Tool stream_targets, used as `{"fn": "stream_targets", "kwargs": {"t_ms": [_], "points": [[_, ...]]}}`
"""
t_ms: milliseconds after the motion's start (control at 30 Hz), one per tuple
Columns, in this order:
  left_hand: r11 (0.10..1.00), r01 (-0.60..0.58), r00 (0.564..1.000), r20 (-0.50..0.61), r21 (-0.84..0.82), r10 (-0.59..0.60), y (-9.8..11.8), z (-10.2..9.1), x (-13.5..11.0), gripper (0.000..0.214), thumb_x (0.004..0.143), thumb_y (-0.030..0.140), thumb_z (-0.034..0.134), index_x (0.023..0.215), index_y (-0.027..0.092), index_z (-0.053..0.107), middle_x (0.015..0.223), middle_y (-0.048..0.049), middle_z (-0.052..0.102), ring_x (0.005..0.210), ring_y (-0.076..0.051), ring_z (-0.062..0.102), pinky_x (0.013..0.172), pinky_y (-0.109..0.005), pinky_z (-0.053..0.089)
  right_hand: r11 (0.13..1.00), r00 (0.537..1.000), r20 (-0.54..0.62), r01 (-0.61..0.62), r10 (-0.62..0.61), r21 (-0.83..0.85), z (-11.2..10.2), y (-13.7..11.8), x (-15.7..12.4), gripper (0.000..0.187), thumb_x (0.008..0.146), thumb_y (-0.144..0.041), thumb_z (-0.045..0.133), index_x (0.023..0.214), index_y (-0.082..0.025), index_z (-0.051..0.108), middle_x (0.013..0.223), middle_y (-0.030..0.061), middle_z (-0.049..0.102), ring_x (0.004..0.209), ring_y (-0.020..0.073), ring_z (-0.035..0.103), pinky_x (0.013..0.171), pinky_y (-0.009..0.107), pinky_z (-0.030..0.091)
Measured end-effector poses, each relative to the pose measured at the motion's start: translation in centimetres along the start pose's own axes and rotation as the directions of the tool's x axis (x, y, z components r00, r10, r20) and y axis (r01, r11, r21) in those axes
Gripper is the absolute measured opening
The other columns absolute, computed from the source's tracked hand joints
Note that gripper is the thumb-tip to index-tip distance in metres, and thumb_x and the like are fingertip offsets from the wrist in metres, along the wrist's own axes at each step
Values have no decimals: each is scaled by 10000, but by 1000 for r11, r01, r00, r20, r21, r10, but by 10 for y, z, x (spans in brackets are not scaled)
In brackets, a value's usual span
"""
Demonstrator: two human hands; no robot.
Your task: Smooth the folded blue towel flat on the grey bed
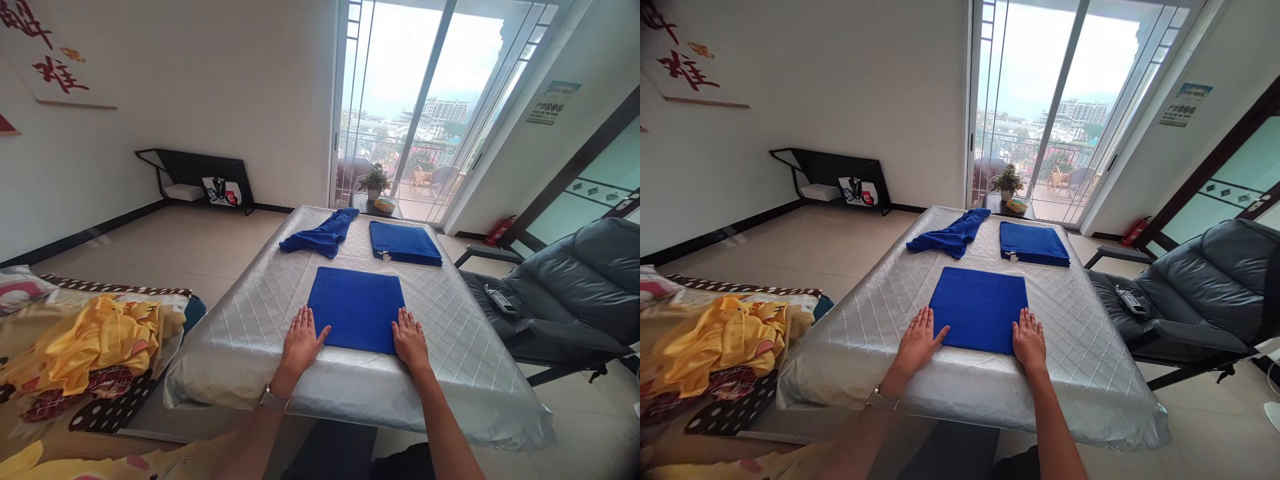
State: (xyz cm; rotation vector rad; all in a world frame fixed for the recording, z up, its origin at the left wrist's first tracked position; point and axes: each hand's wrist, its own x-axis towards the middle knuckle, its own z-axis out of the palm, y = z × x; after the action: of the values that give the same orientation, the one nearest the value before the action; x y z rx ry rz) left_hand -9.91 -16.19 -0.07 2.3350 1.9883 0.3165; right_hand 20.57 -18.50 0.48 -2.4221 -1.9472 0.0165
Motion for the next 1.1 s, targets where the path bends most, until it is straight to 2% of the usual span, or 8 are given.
{"fn": "stream_targets", "kwargs": {"t_ms": [167, 333, 433, 500, 633, 800, 967, 1100], "points": [[981, -186, 982, 18, -62, 188, 49, -1, 7, 855, 986, 662, 170, 1531, 18, 308, 1590, -199, 299, 1491, -295, 248, 1207, -441, 243, 1000, 1000, -1, 10, -10, -2, -2, -1, -1, 618, 1029, -359, 132, 1586, -99, 201, 1647, 77, 194, 1522, 206, 132, 1224, 405, 93], [835, -517, 842, 66, -188, 536, 132, 10, 26, 782, 1013, 603, 137, 1518, 47, 351, 1586, -169, 330, 1490, -241, 261, 1214, -378, 211, 999, 1000, 14, 28, -28, -23, -4, 0, -2, 608, 1025, -335, 164, 1583, -95, 212, 1652, 95, 159, 1518, 210, 150, 1217, 411, 122], [804, -552, 813, 70, -222, 578, 165, 21, 41, 755, 1023, 574, 118, 1527, 56, 335, 1603, -150, 297, 1503, -223, 220, 1225, -375, 169, 999, 999, 29, 33, -32, -22, -3, 1, -2, 594, 1021, -327, 194, 1589, -155, 215, 1657, 67, 154, 1520, 206, 140, 1216, 411, 122], [807, -541, 819, 69, -236, 569, 172, 28, 49, 754, 1023, 571, 108, 1533, 56, 319, 1612, -142, 274, 1508, -217, 199, 1231, -379, 152, 1000, 999, 28, 18, -18, -9, -3, 1, -1, 597, 1021, -338, 200, 1591, -161, 209, 1656, 62, 168, 1520, 205, 139, 1217, 409, 121], [841, -491, 854, 66, -228, 517, 147, 29, 56, 782, 1007, 621, 109, 1549, 88, 293, 1624, -119, 242, 1515, -213, 168, 1239, -405, 129, 999, 1000, 18, 12, -13, 30, -3, 0, -1, 623, 1019, -352, 173, 1585, -92, 198, 1651, 95, 178, 1519, 212, 143, 1219, 418, 111], [940, -312, 937, 117, -141, 329, 77, 15, 60, 796, 1003, 629, 117, 1559, 78, 257, 1633, -118, 211, 1519, -232, 146, 1243, -420, 113, 998, 1000, 13, -12, 11, 55, -4, -2, -1, 627, 1021, -367, 136, 1588, -102, 188, 1653, 69, 165, 1520, 203, 139, 1223, 411, 88], [984, -172, 982, 78, -32, 174, 12, 10, 53, 736, 1014, 588, 186, 1576, 114, 217, 1634, -118, 214, 1517, -244, 152, 1237, -433, 125, 998, 1000, 11, -15, 14, 53, -3, -2, -1, 627, 1023, -375, 134, 1587, -111, 199, 1651, 60, 178, 1519, 200, 145, 1225, 397, 73], [988, -152, 988, 38, 2, 152, -7, 13, 45, 756, 1014, 590, 172, 1576, 86, 200, 1635, -135, 195, 1518, -252, 142, 1234, -430, 141, 999, 1000, 8, -21, 21, 36, -2, -2, 0, 624, 1021, -369, 141, 1588, -114, 199, 1651, 51, 178, 1519, 206, 147, 1224, 403, 74]]}}
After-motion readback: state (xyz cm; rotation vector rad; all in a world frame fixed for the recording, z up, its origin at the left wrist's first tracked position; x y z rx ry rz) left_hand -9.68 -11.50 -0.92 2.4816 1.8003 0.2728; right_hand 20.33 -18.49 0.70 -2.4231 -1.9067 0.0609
